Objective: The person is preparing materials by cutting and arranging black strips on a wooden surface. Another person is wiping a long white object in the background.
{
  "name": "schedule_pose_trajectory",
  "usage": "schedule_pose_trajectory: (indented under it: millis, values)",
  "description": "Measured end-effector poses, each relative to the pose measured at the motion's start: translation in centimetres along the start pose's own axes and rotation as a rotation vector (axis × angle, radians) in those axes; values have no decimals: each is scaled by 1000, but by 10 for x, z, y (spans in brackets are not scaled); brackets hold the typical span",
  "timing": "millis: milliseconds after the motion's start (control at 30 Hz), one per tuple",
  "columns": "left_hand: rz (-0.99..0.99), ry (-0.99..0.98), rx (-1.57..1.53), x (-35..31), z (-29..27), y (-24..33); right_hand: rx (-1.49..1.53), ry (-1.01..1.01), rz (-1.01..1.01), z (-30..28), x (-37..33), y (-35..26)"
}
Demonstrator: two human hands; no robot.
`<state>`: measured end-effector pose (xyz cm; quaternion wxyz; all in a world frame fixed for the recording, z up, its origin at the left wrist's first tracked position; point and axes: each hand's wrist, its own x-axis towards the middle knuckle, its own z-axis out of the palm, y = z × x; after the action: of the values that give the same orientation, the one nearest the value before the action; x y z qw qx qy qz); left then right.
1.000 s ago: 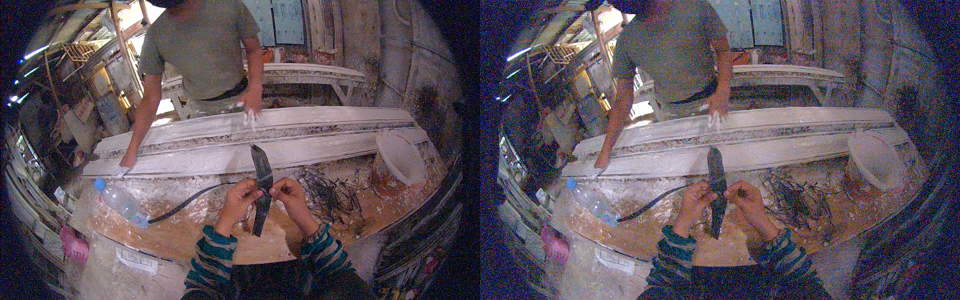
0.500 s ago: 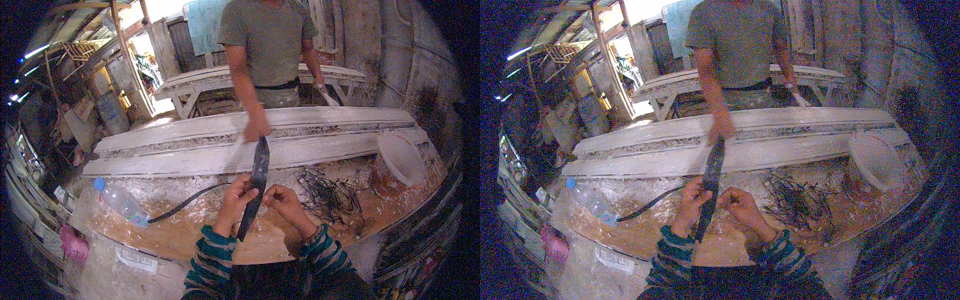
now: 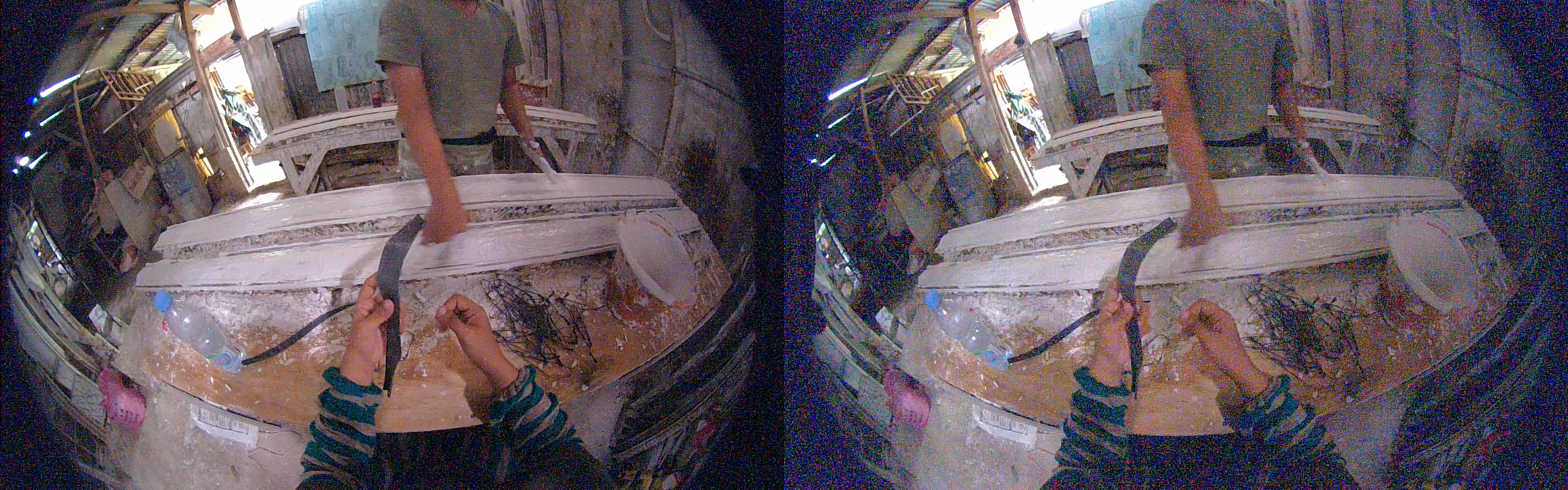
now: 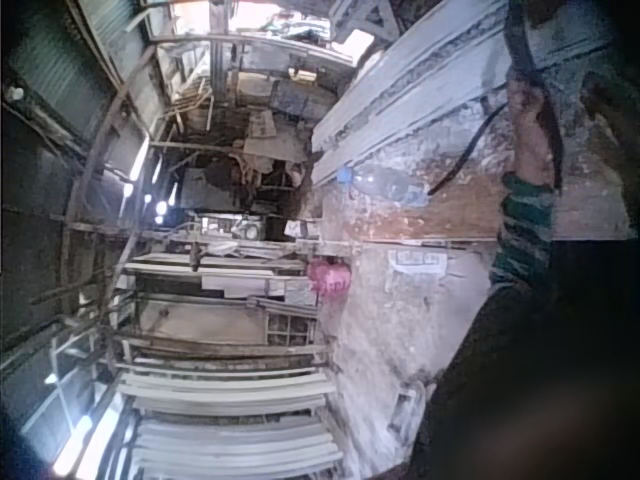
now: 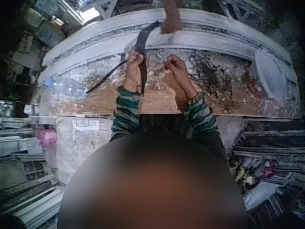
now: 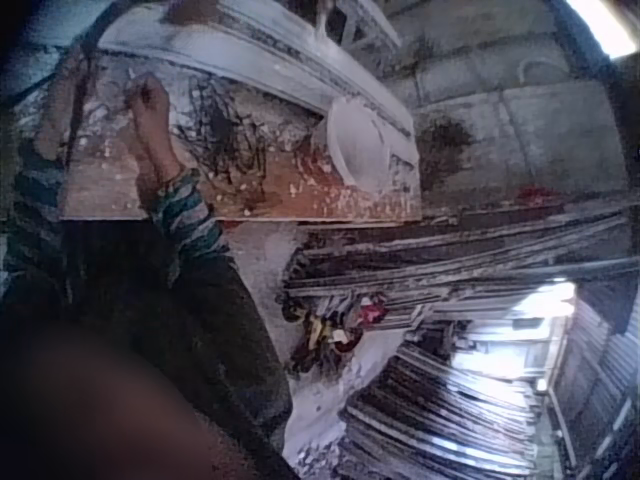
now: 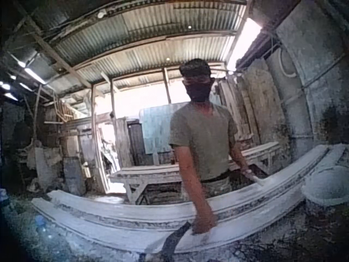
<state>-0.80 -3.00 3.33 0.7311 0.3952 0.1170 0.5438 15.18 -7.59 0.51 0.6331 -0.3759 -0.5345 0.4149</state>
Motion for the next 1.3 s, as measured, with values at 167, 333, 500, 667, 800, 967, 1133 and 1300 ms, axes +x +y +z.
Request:
schedule_pose_trajectory:
  millis: [167, 333, 500, 667, 800, 967, 1133, 1300]
  values:
    - [42, 19, 38, 2, -5, 4, -225, 121, 163, -4, 2, 3]
    - [32, 6, 35, 3, -5, 4, -778, 167, -101, -7, 2, -4]
    - [61, 30, 71, 5, -5, -2, -997, 220, -433, -6, 6, -10]
    - [65, 26, 134, 5, -5, -3, -63, 186, 115, -3, 5, -11]
    - [5, 1, 43, 1, -3, 0, -294, 121, 66, -13, 4, -10]
    - [10, -37, 70, 0, 0, 1, -214, 170, -21, -10, 2, -5]
    - [24, -15, 313, 4, 3, -8, -39, 206, 88, -8, 8, -15]
    - [17, -159, 612, 4, 5, -21, 169, 178, 141, 1, 0, -19]
